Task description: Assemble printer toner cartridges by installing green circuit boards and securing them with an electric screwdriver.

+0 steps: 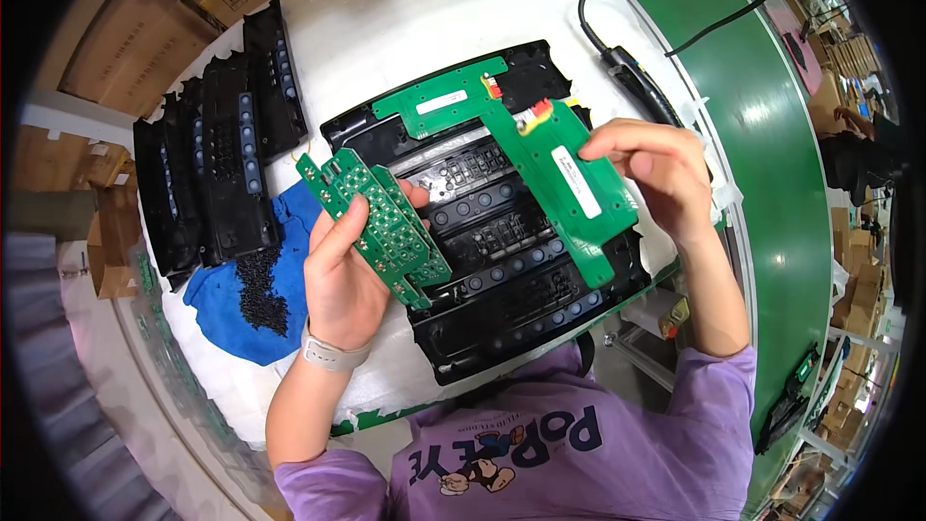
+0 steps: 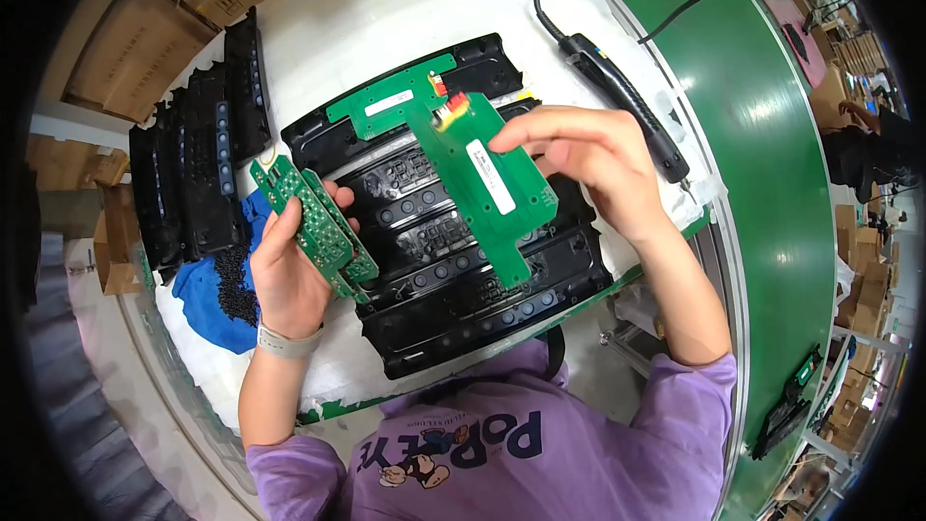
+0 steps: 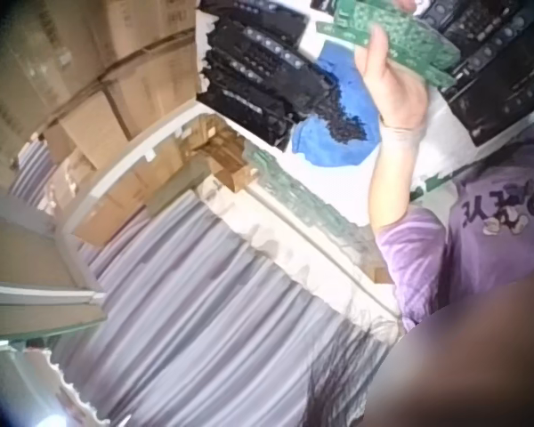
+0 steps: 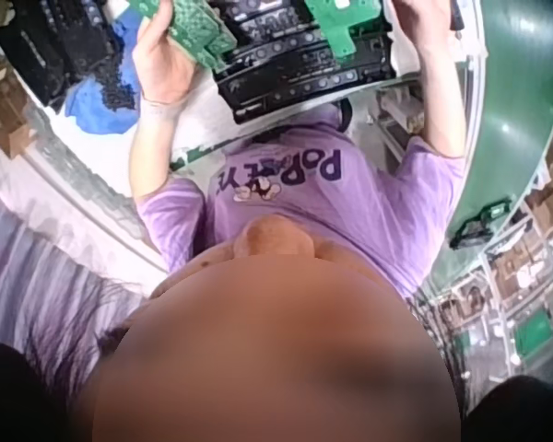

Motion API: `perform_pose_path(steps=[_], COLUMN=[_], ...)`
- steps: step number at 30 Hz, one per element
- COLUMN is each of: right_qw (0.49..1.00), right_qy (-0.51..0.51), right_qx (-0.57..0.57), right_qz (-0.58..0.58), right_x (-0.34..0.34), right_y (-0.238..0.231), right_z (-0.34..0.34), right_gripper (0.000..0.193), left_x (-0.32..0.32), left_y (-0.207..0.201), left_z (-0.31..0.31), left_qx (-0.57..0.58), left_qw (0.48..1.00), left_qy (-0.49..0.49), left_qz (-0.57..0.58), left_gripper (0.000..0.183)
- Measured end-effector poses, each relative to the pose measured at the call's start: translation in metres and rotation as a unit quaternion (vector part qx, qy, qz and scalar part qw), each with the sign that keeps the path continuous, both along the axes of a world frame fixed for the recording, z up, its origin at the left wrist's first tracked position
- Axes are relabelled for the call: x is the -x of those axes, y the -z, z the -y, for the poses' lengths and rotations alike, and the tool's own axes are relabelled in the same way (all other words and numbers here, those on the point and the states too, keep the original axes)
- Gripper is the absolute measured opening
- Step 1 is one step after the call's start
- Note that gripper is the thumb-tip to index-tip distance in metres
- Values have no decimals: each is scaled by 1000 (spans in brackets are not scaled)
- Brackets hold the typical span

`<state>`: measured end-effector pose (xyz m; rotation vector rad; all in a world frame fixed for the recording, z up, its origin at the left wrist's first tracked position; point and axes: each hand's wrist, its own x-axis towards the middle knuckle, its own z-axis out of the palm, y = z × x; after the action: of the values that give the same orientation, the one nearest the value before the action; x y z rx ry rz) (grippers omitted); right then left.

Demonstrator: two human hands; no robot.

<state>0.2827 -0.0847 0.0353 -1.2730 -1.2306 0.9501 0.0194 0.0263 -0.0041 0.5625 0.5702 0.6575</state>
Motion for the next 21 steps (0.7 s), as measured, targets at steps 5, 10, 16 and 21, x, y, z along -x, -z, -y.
perform_pose_path(steps=[5,10,16,21], right_qw=[996,975,953,962], right_qy=[22,-79,-162,-153], right_qx=[-22,-13,9,-25], right_qz=[-82,207,255,226], right_x=[7,19,19,25], right_y=[14,17,36,37], right_z=[-35,-70,-75,-74], right_gripper=[28,41,23,20], left_x=[1,2,1,1], left_y=[0,10,14,14], left_z=[5,5,1,3], left_qx=[11,25,15,21], left_qw=[1000,998,998,998], left_qy=[-27,-60,-29,-39], left_qz=[-9,19,49,47], left_gripper=[27,28,28,29])
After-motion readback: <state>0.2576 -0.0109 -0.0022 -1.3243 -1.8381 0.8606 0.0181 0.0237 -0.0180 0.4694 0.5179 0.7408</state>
